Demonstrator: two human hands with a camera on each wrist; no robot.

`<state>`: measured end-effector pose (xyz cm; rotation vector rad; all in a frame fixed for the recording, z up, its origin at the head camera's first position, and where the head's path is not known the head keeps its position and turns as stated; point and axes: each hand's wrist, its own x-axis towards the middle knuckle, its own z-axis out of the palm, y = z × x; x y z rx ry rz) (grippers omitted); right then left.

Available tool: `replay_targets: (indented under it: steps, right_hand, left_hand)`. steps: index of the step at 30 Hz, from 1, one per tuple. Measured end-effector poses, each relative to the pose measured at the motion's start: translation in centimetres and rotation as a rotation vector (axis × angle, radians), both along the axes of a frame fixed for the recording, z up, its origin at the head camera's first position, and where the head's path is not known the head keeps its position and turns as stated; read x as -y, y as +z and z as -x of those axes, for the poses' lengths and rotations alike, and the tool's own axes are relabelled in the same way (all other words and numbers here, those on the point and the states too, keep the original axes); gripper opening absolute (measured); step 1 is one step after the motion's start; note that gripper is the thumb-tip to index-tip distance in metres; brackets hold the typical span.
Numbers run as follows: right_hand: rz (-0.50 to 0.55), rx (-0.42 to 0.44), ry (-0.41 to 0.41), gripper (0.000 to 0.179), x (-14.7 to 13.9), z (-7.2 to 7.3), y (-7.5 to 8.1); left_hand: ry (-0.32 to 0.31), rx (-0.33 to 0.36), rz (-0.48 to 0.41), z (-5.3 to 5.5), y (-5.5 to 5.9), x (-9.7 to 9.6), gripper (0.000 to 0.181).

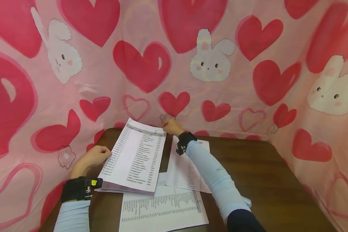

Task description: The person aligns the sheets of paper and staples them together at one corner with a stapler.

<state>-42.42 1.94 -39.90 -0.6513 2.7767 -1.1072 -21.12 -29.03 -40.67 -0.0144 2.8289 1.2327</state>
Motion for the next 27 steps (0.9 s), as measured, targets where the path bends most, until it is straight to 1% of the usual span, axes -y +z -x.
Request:
replay_targets:
  steps: [3, 5, 9, 11, 13, 18, 21, 25, 27]
  right_hand:
    - [-0.021, -0.019, 0.002, 0.019, 1.3, 0.2, -0.4]
    - [-0.02, -0.011, -0.002, 0.015, 2.0, 0.5, -0.7]
    - [0.003, 0.059, -0.039, 0.01, 3.0, 1.0, -1.4]
    - [0.009, 0.09, -0.048, 0.01, 3.5, 1.1, -1.8]
    - [0.012, 0.102, -0.055, 0.008, 3.8, 1.1, -2.2]
    - [0.05, 0.085, -0.059, 0.008, 4.1, 0.4, -2.7]
    - [0.055, 0.072, -0.048, 0.011, 4.3, 0.0, -2.9]
    - [-0.006, 0.024, -0.054, 0.014, 4.5, -0.2, -2.9]
    - [-0.033, -0.002, -0.066, 0.014, 4.8, -0.3, -3.0]
  left_hand:
    - [0.007, -0.017, 0.035, -0.1, -0.2, 0.6, 0.023]
    - [0.015, -0.007, 0.042, -0.2, -0.3, 0.9, 0.022]
    - [0.04, 0.032, 0.054, -0.3, -0.7, 1.5, 0.022]
    - [0.051, 0.04, 0.069, -0.2, -1.0, 1.8, 0.022]
    - [0.062, 0.04, 0.089, -0.2, -1.2, 2.0, 0.023]
    - [0.075, 0.047, 0.126, -0.4, -1.4, 2.0, 0.022]
    - [0.073, 0.036, 0.127, -0.4, -1.6, 1.8, 0.021]
    - [0.076, 0.046, 0.116, 0.0, -2.0, 1.4, 0.021]
    - [0.09, 0.064, 0.129, 0.1, -2.2, 1.4, 0.022]
